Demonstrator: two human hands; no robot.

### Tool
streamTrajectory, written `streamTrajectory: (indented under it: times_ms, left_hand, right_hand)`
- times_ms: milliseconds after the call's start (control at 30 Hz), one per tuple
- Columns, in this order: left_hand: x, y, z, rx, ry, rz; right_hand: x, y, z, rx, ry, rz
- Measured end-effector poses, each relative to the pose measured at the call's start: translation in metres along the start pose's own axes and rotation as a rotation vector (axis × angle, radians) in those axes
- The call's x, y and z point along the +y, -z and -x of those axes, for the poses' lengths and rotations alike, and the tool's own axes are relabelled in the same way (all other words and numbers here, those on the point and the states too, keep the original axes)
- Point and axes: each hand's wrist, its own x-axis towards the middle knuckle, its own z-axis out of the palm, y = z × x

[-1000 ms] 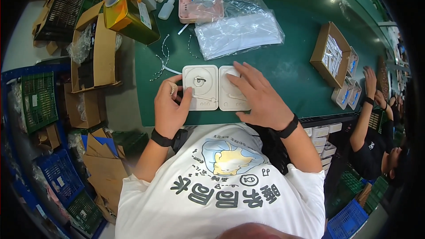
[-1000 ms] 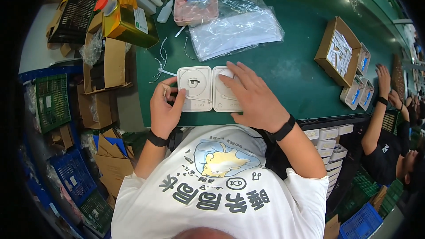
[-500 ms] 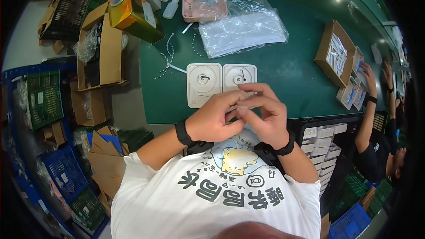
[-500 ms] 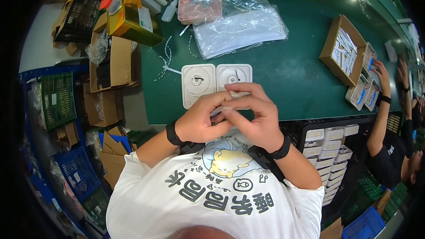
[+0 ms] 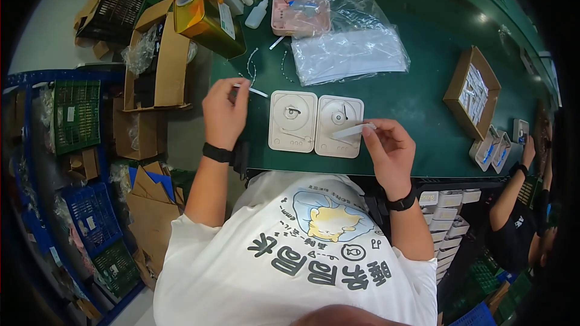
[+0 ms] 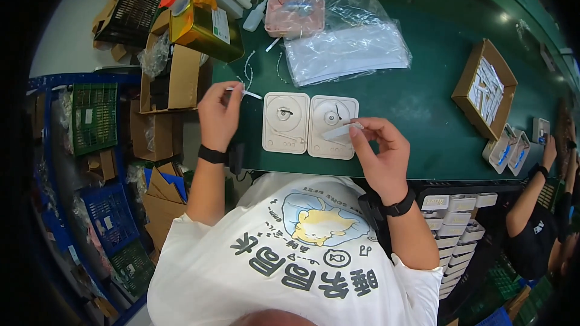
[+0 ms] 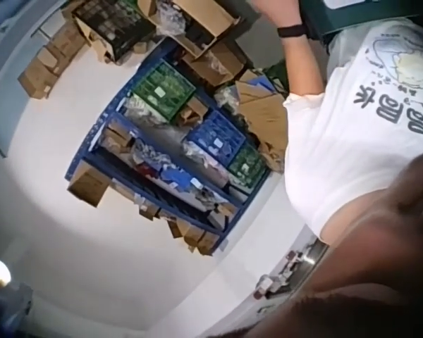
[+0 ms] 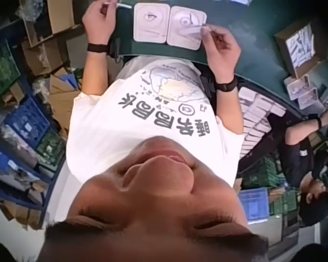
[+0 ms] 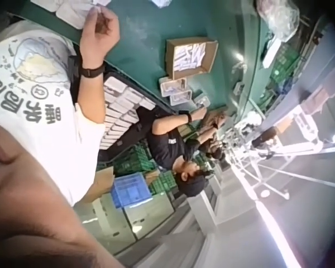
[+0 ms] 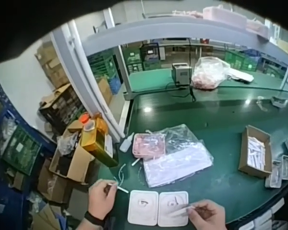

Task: The person assembles a device by pressing a light strip into the groove of a plastic housing and fitting a white cover over it. They apply a strip of tape to the cover, press it down, and place the completed unit into a crate before repeating the process.

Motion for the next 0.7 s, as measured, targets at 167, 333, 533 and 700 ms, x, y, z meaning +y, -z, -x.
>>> streamTrajectory:
  times_ms: [167, 333, 533, 700]
  left_hand:
    - [-0.029, 0.013, -0.034, -0.131, 0.148, 0.175]
    - [-0.027, -0.001, -0.041, -0.091, 0.049, -0.073]
    - [0.093, -0.021, 0.030, -0.442, -0.073, 0.582]
    - [0.114, -0.053, 0.041, -0.646, -0.034, 0.645]
  right_hand:
    - [-0.007, 0.003, -0.002, -0.009, -0.025, 0.058]
    - [-0.012, 0.000, -0.006, -0.009, -0.019, 0.079]
    - [0.001, -0.010, -0.003, -0.103, -0.224, -0.153]
    - [-0.001, -0.015, 0.000, -0.060, -0.191, -0.151]
